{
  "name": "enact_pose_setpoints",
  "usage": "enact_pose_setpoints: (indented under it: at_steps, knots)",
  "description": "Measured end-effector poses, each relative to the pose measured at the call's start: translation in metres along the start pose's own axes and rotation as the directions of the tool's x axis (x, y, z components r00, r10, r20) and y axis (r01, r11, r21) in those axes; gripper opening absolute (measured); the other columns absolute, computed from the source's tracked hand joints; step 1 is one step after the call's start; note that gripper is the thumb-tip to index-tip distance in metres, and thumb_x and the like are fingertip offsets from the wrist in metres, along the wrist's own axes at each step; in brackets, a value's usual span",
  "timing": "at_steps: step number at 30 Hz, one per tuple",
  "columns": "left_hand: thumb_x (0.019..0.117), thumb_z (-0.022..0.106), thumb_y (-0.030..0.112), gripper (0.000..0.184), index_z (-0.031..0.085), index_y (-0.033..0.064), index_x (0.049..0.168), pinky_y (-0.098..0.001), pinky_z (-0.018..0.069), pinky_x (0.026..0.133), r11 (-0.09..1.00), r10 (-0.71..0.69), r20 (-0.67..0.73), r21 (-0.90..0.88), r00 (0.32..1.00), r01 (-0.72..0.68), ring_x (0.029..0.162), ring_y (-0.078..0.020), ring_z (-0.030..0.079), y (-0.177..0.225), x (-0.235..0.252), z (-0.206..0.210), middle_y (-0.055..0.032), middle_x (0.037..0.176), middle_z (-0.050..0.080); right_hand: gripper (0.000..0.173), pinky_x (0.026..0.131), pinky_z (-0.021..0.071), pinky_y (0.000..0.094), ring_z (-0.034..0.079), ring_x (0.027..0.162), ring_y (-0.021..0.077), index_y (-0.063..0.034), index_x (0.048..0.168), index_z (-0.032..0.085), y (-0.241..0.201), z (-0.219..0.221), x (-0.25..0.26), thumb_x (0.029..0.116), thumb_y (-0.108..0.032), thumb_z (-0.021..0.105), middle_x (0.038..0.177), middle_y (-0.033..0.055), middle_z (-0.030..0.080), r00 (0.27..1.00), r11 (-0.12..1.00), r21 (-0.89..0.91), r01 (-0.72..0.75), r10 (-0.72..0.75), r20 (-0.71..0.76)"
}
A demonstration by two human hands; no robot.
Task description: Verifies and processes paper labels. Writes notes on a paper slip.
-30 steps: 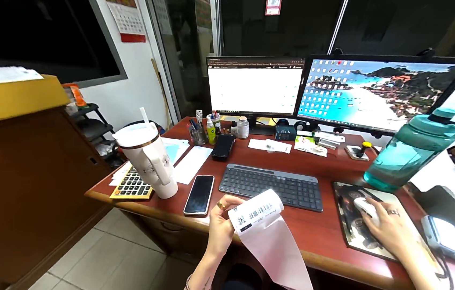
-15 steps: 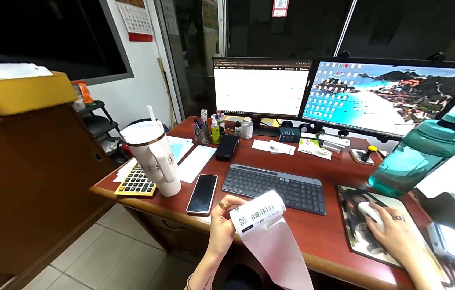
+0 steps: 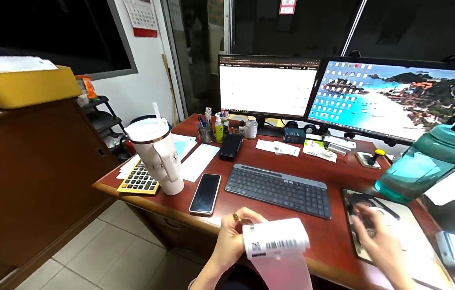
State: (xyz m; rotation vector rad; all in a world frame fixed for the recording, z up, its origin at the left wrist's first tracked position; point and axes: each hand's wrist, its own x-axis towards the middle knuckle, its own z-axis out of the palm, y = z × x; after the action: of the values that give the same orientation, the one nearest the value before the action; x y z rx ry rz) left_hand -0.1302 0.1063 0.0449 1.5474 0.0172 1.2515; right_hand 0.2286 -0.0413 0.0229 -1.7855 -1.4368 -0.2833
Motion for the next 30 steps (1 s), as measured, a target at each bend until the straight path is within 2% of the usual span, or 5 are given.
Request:
enact_pose_setpoints:
  at_steps: [7, 15, 18, 22, 30]
  knots:
    - [0.0988, 0.064, 0.008, 0.006, 0.068, 0.0044, 0.103, -0.0223, 0.0591, 0.090, 0.805, 0.345, 0.249, 0.418, 0.905, -0.422, 0.104, -0.0110, 0.071, 0.015, 0.005, 0.023, -0.0092, 0.108, 0.073, 0.026, 0.088, 0.0559, 0.0178, 0.067, 0.100, -0.0020, -0.0207, 0.120, 0.071, -0.138, 0.000, 0.007, 0.0970, -0.031, 0.067, 0.110, -0.0118, 0.073, 0.765, 0.542, 0.760, -0.358, -0.297, 0.572]
    - [0.0900, 0.071, 0.006, 0.044, 0.055, -0.0028, 0.130, -0.0258, 0.0599, 0.090, 0.968, 0.096, 0.221, 0.208, 0.970, -0.143, 0.105, -0.0112, 0.071, 0.039, -0.003, 0.028, -0.0118, 0.122, 0.071, 0.018, 0.075, 0.0590, 0.0151, 0.071, 0.086, -0.0011, -0.0115, 0.107, 0.075, -0.168, -0.012, 0.023, 0.0998, -0.024, 0.063, 0.097, -0.0051, 0.077, 0.869, 0.646, 0.756, 0.104, -0.428, 0.246]
    - [0.0908, 0.071, 0.007, 0.029, 0.066, -0.0066, 0.117, -0.0247, 0.0604, 0.087, 0.992, 0.052, 0.173, 0.109, 0.984, -0.071, 0.097, -0.0094, 0.072, 0.041, -0.005, 0.031, -0.0104, 0.109, 0.075, 0.019, 0.074, 0.0564, 0.0132, 0.070, 0.086, -0.0013, -0.0122, 0.113, 0.074, -0.180, -0.022, 0.029, 0.1017, -0.020, 0.061, 0.100, -0.0022, 0.077, 0.832, 0.679, 0.671, 0.298, -0.529, 0.166]
    - [0.0970, 0.068, 0.011, 0.017, 0.072, 0.0004, 0.111, -0.0259, 0.0595, 0.094, 0.902, 0.352, 0.054, 0.246, 0.934, -0.354, 0.104, -0.0117, 0.072, 0.044, 0.000, 0.038, -0.0095, 0.107, 0.075, 0.032, 0.064, 0.0532, 0.0114, 0.066, 0.078, -0.0062, -0.0188, 0.128, 0.062, -0.197, -0.044, 0.038, 0.0989, -0.031, 0.059, 0.097, -0.0089, 0.074, 0.798, 0.792, 0.547, 0.270, -0.502, 0.333]
    - [0.0941, 0.068, 0.013, 0.026, 0.067, -0.0071, 0.110, -0.0217, 0.0565, 0.089, 0.963, 0.260, 0.154, 0.032, 0.953, -0.268, 0.098, -0.0044, 0.069, 0.053, 0.009, 0.051, -0.0086, 0.102, 0.074, 0.031, 0.066, 0.0546, 0.0115, 0.065, 0.078, -0.0078, -0.0265, 0.125, 0.065, -0.216, -0.078, 0.041, 0.0948, -0.032, 0.062, 0.093, -0.0148, 0.073, 0.827, 0.832, 0.483, 0.272, -0.459, 0.325]
